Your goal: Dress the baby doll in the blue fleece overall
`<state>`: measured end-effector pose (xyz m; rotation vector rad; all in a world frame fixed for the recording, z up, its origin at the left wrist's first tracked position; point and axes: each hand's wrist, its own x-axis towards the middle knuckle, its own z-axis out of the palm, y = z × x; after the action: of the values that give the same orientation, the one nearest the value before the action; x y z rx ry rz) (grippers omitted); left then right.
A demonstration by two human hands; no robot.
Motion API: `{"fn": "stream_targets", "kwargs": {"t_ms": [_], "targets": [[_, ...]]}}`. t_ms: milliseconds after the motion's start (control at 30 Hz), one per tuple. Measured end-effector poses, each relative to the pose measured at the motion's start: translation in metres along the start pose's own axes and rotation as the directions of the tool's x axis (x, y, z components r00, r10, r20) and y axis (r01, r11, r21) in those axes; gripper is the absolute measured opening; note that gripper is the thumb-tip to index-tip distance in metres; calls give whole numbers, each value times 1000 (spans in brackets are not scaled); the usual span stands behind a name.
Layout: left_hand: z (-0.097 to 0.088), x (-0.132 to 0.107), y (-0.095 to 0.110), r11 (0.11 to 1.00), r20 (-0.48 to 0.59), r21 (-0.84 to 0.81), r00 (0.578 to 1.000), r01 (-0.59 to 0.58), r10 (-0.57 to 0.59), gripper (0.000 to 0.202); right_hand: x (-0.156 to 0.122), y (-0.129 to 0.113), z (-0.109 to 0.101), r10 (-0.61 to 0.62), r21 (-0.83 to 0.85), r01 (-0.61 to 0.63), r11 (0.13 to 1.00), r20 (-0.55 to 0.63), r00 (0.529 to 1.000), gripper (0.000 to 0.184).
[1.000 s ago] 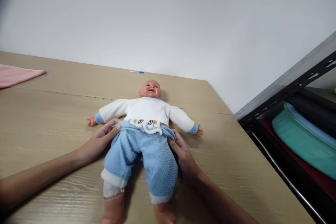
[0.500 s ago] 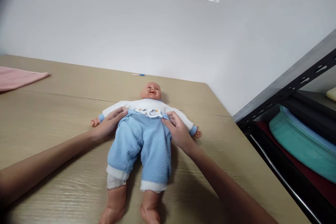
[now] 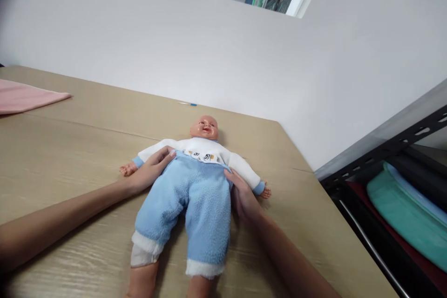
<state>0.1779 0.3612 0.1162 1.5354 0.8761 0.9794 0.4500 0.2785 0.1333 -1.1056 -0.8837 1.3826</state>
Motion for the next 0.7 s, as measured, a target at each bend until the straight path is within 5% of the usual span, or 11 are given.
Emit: {"fn": "stream_targets", "kwargs": {"t_ms": [167,400,500,600,700], "targets": [[-3,-20,2,992,-8,39,993,117,-117,33,-18,1,-7,160,94,-161,982,23,987,47],[4,-19,-7,909,-18,-401,991,112,-130,39,-16,6,2,174,143,-165,976,-50,983,49],[3,-14,-12,895,7,-431,993,111,-120,41,-11,6,1,123,122,-115,986,-61,991,53],[-1,-14,-13,956,23,-279,996,91,-89,43,-9,5,-5,84,66,-81,994,-39,996,50],[-3,-19,-11,995,-71,103,997,-9,17,39,-10,0,-13,84,-98,-85,992,-12,996,44]]}}
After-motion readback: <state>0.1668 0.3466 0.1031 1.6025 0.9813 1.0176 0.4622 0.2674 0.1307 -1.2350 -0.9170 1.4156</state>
